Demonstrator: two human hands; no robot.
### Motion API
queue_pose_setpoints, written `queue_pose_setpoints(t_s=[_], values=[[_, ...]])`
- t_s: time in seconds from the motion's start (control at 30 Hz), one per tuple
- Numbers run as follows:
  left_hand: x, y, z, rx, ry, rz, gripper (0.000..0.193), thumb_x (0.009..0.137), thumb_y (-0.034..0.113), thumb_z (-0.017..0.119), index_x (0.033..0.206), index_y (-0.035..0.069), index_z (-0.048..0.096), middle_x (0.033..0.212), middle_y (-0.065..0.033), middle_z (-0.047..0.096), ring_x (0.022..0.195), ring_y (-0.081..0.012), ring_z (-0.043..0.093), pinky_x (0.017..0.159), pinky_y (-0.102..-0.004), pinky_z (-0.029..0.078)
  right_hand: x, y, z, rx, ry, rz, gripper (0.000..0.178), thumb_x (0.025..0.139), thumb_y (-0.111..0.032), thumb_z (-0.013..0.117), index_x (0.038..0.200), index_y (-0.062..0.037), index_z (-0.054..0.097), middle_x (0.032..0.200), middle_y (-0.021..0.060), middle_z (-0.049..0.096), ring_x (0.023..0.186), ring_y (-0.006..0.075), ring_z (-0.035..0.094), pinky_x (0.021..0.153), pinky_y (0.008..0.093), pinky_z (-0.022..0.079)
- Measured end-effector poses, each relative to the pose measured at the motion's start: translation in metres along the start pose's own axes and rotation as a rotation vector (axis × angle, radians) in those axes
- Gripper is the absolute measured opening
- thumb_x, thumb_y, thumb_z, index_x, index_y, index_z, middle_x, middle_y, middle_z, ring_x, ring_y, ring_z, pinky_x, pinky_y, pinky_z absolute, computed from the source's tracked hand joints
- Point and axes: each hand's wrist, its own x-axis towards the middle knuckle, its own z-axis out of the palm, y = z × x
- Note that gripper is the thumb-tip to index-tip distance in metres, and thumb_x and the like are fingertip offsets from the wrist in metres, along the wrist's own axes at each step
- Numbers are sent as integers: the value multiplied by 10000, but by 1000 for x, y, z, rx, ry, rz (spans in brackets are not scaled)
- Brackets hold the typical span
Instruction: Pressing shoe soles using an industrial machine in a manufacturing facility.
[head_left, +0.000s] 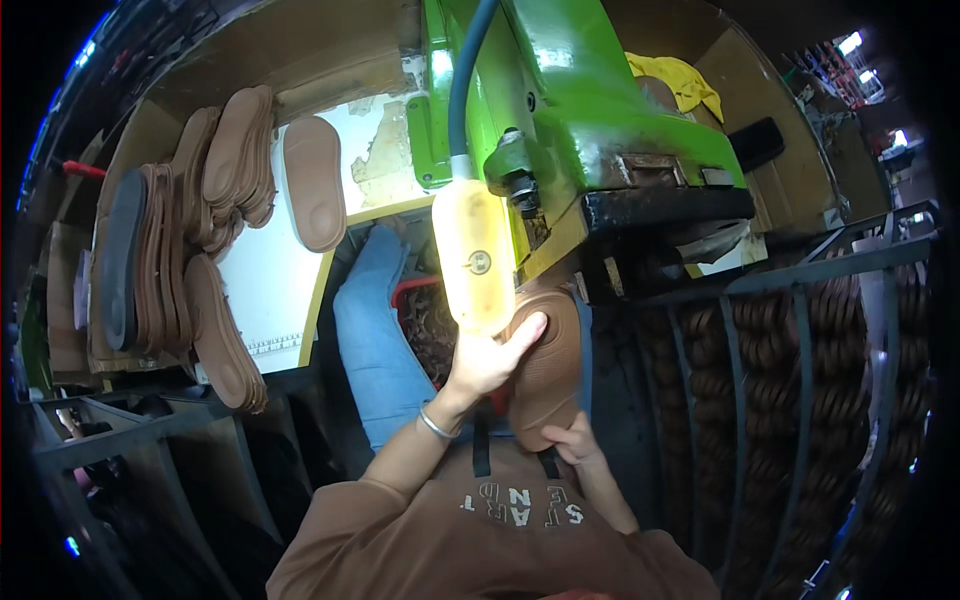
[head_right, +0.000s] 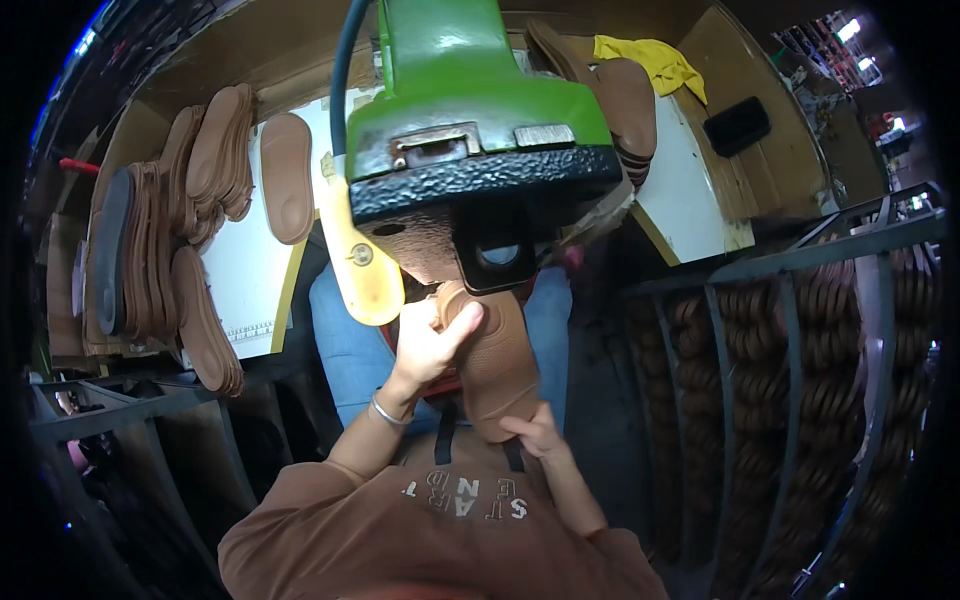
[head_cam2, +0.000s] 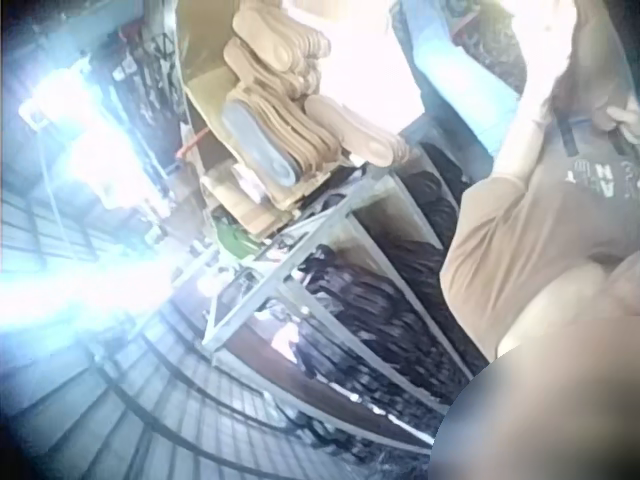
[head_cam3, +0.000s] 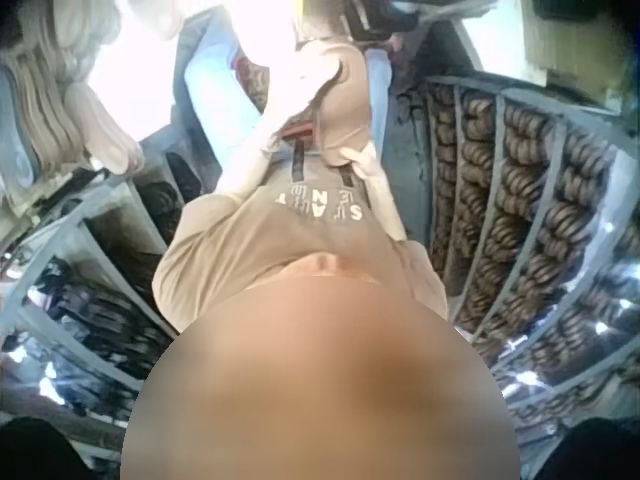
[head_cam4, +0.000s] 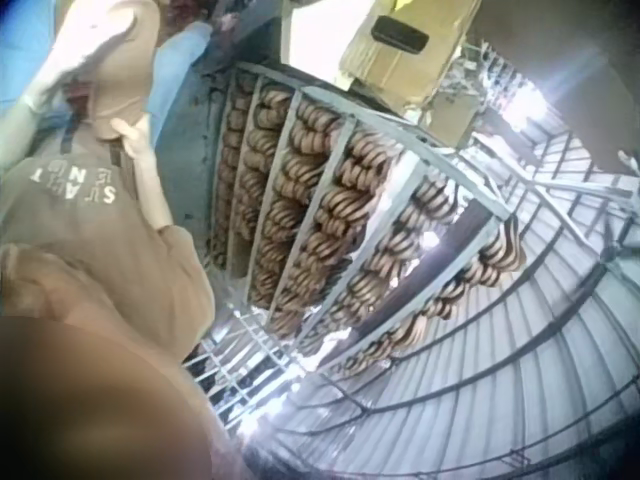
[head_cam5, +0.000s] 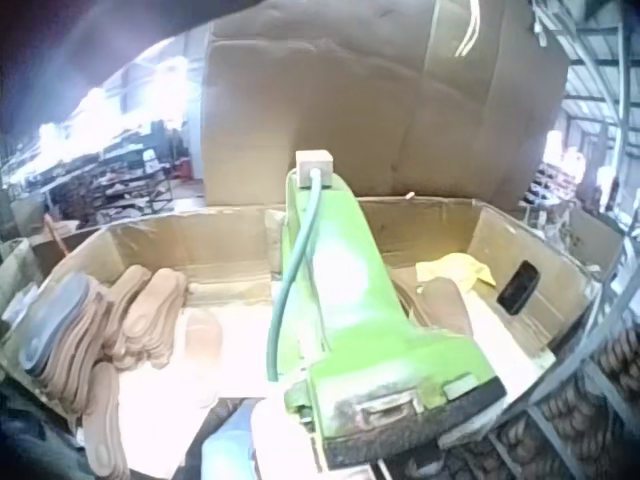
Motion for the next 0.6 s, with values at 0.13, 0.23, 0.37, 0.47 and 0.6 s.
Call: queue_pose_setpoints(t_s=[0.13, 0.23, 0.37, 0.47, 0.6], values=[[-1, 5, -1, -2, 16, 11, 197, 836, 85, 651, 984, -42, 630, 872, -49, 655, 786, -80, 580, 733, -228, 480, -12, -47, -22, 5, 275, -254, 490, 698, 21, 627, 1166, 76, 493, 1105, 143, 590, 1009, 231, 584, 908, 338, 452], [0, 4, -4, -4, 13, 13, 227, 827, 83, 661, 1013, -39, 616, 897, -54, 651, 805, -85, 582, 752, -233, 479, -3, -97, -24, -33, 341, -428, 456, 737, 55, 596, 1179, 46, 484, 1111, 134, 583, 1016, 219, 578, 896, 325, 462], [-7, 3, -16, -9, 28, -30, 243, 820, 68, 665, 1032, -33, 602, 916, -56, 642, 812, -100, 588, 767, -244, 479, 23, -154, -16, -73, 354, -499, 310, 776, 19, 618, 1062, -5, 501, 1009, 103, 588, 929, 175, 585, 826, 287, 480], [-9, 10, -30, -78, 37, -65, 225, 770, -4, 689, 980, -53, 627, 924, -73, 658, 820, -96, 603, 762, -232, 484, 46, -182, 8, -91, 282, -493, 290, 774, 14, 627, 1037, -17, 508, 979, 92, 595, 896, 165, 591, 816, 278, 481], [-18, 19, -60, -29, 83, -3, 274, 756, -16, 682, 1015, -66, 608, 950, -91, 655, 860, -132, 614, 798, -260, 489, 68, -183, 38, -83, 199, -480, 259, 777, 8, 630, 1008, -25, 517, 959, 86, 605, 877, 158, 599, 807, 269, 482]])
